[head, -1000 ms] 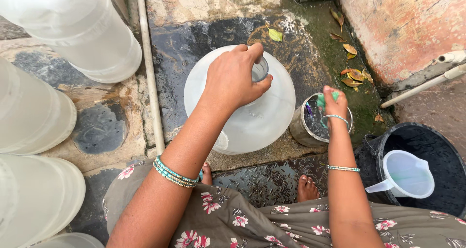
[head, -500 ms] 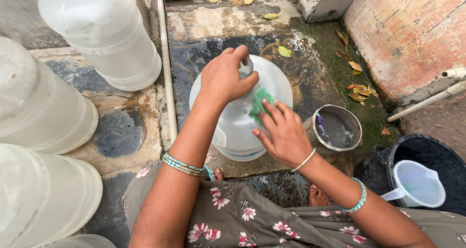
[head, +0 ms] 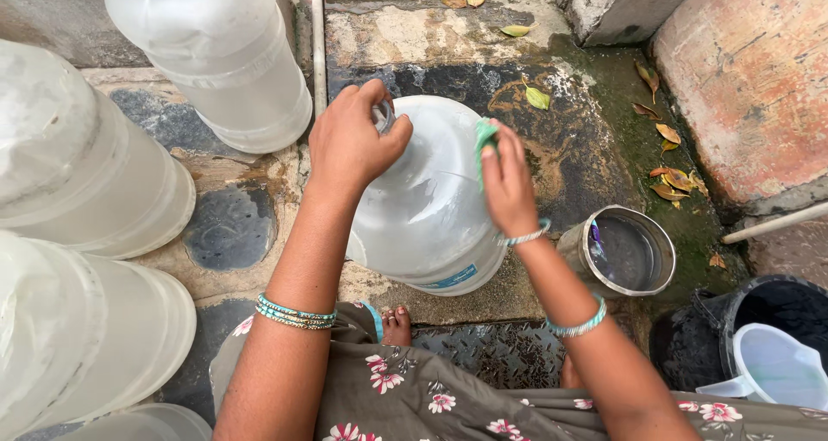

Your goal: The person scrubs the inside of a small plastic bottle with a toothbrush, then wipes the outside of a large water jug with a green sponge. The person is sitting on the ground surrounded by several large water jugs.

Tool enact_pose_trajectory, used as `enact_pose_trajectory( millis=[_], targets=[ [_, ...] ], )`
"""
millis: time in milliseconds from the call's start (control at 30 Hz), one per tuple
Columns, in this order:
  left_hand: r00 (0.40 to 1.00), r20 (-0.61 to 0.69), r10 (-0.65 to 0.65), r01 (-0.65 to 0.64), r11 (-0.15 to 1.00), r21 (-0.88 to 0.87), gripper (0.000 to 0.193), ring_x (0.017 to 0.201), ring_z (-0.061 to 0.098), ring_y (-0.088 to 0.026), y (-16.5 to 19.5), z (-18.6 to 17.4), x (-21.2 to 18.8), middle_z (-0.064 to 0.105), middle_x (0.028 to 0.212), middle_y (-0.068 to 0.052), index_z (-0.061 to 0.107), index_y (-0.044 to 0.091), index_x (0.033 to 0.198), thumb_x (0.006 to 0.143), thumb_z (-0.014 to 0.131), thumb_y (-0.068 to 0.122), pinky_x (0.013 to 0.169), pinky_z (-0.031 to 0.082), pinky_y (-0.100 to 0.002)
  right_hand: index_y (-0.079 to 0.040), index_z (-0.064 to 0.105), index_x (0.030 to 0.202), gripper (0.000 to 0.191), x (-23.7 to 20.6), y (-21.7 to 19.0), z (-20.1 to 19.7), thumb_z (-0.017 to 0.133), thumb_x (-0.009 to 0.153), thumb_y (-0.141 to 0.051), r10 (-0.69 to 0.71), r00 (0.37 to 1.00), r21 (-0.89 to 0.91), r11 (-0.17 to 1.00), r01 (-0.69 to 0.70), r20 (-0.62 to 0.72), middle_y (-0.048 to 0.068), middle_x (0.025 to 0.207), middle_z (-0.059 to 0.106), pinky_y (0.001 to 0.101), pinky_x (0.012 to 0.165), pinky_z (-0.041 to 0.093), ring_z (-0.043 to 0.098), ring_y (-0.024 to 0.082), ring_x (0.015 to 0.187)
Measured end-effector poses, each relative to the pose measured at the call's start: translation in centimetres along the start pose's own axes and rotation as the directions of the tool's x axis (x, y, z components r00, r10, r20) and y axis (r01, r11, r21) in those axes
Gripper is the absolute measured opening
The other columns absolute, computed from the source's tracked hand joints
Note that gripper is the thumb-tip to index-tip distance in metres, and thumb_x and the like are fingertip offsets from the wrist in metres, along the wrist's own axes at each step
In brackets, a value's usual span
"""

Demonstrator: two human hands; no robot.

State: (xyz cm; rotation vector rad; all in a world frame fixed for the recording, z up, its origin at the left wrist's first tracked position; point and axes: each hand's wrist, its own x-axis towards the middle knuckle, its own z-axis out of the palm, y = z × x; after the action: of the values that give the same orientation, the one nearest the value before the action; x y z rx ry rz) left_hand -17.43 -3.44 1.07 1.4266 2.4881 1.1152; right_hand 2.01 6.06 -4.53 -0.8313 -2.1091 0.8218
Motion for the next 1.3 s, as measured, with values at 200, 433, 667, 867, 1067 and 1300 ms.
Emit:
enact_pose_trajectory(
  millis=[200, 433, 667, 867, 1067, 1300],
  targets=[
    [0.991, -0.041, 0.128, -0.129, 0.99, -0.048, 0.025, 0.083, 0.066, -0.032, -1.4, 0.2, 0.8, 0.066, 0.088, -0.007, 0.066, 0.011, 0.088, 0.079, 0.072, 0.033, 0.07, 0.05, -0.044, -0.006, 0.045, 0.155, 0.056, -7.0, -4.7, 2.0, 0.042, 0.106, -0.034, -0.34, 0.926, -0.416, 0.827, 0.377, 0.163, 0.016, 0.162, 0.042, 0.0581, 0.125, 0.005, 0.033, 0.036, 0.153],
    [0.939, 0.102, 0.327, -0.305, 0.934, -0.185, 0.023, 0.077, 0.068, -0.029, 1.1, 1.0, 0.2, 0.064, 0.085, -0.005, 0.065, 0.012, 0.086, 0.076, 0.071, 0.032, 0.068, 0.052, -0.042, -0.018, 0.061, 0.142, 0.045, 6.8, 0.3, -0.6, 0.047, 0.103, -0.037, -0.043, 0.93, -0.373, 0.909, 0.189, 0.365, 0.009, 0.152, 0.052, 0.0584, 0.12, 0.006, 0.029, 0.039, 0.149],
    [0.975, 0.011, 0.22, -0.217, 0.969, -0.117, 0.018, 0.077, 0.068, -0.03, 2.8, 2.0, 0.1, 0.064, 0.083, -0.004, 0.068, 0.015, 0.084, 0.077, 0.073, 0.031, 0.063, 0.05, -0.043, -0.008, 0.061, 0.134, 0.038, 4.4, -0.3, -1.2, 0.05, 0.102, -0.026, -0.158, 0.866, -0.339, 0.875, 0.346, 0.475, 0.014, 0.142, 0.054, 0.049, 0.121, 0.032, 0.049, 0.033, 0.135],
    [0.969, 0.038, 0.245, -0.235, 0.957, -0.171, 0.02, 0.072, 0.068, -0.023, -0.1, 0.4, 1.7, 0.064, 0.083, -0.004, 0.067, 0.013, 0.085, 0.078, 0.075, 0.03, 0.066, 0.051, -0.038, -0.006, 0.042, 0.157, 0.06, -6.5, -6.5, -0.6, 0.041, 0.107, -0.038, -0.261, 0.912, -0.339, 0.867, 0.366, 0.317, 0.019, 0.163, 0.037, 0.0575, 0.125, 0.011, 0.026, 0.039, 0.154],
    [0.931, 0.059, 0.36, -0.342, 0.917, -0.206, 0.018, 0.076, 0.067, -0.025, -0.9, -0.3, 1.5, 0.063, 0.083, -0.006, 0.069, 0.013, 0.086, 0.079, 0.076, 0.028, 0.068, 0.052, -0.038, -0.01, 0.053, 0.151, 0.068, -1.2, -1.9, -0.7, 0.024, 0.108, -0.054, -0.049, 0.997, -0.223, 0.973, 0.06, 0.055, 0.018, 0.16, 0.044, 0.0556, 0.127, 0.006, 0.034, 0.036, 0.153],
    [0.95, 0.073, 0.303, -0.29, 0.946, -0.147, 0.021, 0.081, 0.067, -0.026, -1.1, -1.1, 1.4, 0.064, 0.089, -0.008, 0.067, 0.01, 0.09, 0.083, 0.076, 0.027, 0.071, 0.051, -0.038, -0.008, 0.045, 0.148, 0.082, -2.3, 5.7, 0.4, 0.005, 0.101, -0.061, 0.482, 0.856, 0.588, 0.644, -0.49, 0.186, 0.018, 0.148, 0.052, 0.0461, 0.114, 0.038, 0.049, 0.029, 0.142]
  ],
)
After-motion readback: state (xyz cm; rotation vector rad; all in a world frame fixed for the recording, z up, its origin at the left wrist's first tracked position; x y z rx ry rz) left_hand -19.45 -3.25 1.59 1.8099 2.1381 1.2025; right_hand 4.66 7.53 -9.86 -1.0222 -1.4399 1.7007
